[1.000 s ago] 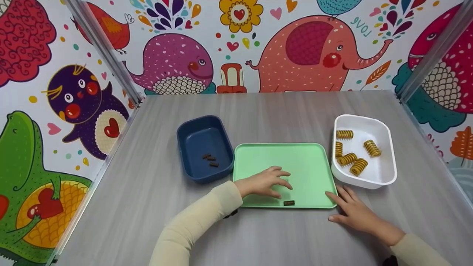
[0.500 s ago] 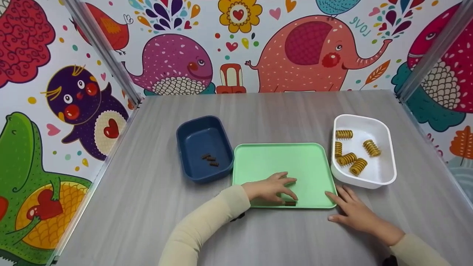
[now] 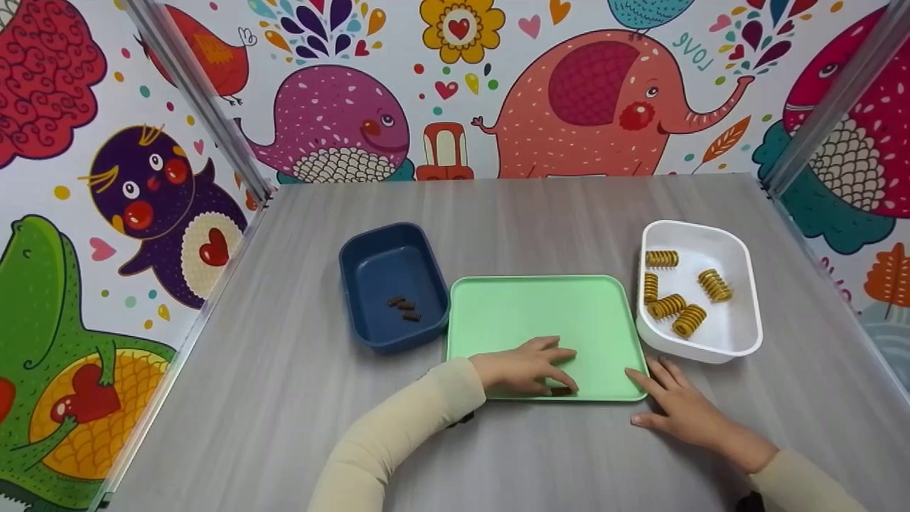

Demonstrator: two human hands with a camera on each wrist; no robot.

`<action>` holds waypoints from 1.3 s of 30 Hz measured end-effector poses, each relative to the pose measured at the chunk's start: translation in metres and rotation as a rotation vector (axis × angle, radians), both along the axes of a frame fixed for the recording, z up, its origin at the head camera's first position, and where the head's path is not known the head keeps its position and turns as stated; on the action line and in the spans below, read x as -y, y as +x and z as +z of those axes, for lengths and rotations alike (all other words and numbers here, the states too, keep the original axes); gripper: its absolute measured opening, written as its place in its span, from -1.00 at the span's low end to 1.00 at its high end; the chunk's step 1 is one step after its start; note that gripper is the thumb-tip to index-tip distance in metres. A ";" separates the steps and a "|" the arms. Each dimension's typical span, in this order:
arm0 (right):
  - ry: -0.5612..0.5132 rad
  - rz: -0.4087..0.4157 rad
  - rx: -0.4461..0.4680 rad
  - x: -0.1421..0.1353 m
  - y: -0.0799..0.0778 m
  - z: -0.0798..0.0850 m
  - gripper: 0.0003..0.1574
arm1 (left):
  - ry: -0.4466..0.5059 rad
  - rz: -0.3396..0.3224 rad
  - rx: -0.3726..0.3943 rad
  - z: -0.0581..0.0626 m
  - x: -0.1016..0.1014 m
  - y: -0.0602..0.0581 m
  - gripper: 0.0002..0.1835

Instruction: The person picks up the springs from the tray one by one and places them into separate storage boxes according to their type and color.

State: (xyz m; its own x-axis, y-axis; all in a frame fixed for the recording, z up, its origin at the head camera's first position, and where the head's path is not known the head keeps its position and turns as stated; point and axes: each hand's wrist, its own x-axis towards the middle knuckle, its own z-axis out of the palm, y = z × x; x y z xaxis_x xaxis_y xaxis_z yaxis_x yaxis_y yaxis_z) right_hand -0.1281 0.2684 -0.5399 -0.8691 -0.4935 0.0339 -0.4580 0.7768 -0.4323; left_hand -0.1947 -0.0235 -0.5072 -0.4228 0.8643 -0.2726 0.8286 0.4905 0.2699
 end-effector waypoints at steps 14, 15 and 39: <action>-0.014 0.005 -0.015 0.000 0.000 -0.001 -0.12 | 0.076 0.106 0.013 -0.006 0.015 -0.005 -0.70; -0.016 0.005 -0.016 0.000 0.000 -0.001 -0.13 | 0.082 0.112 0.008 -0.006 0.016 -0.006 -0.71; -0.020 0.031 -0.083 -0.001 -0.001 -0.004 -0.14 | 0.103 0.160 -0.029 -0.007 0.000 0.002 -0.68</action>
State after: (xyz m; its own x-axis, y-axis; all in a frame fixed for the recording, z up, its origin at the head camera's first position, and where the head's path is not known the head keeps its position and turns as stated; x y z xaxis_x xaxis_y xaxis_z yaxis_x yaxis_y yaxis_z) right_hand -0.1288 0.2694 -0.5440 -0.8473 -0.5183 0.1155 -0.5164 0.7534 -0.4071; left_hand -0.1930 -0.0238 -0.5144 -0.5635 0.8081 -0.1715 0.7506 0.5875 0.3025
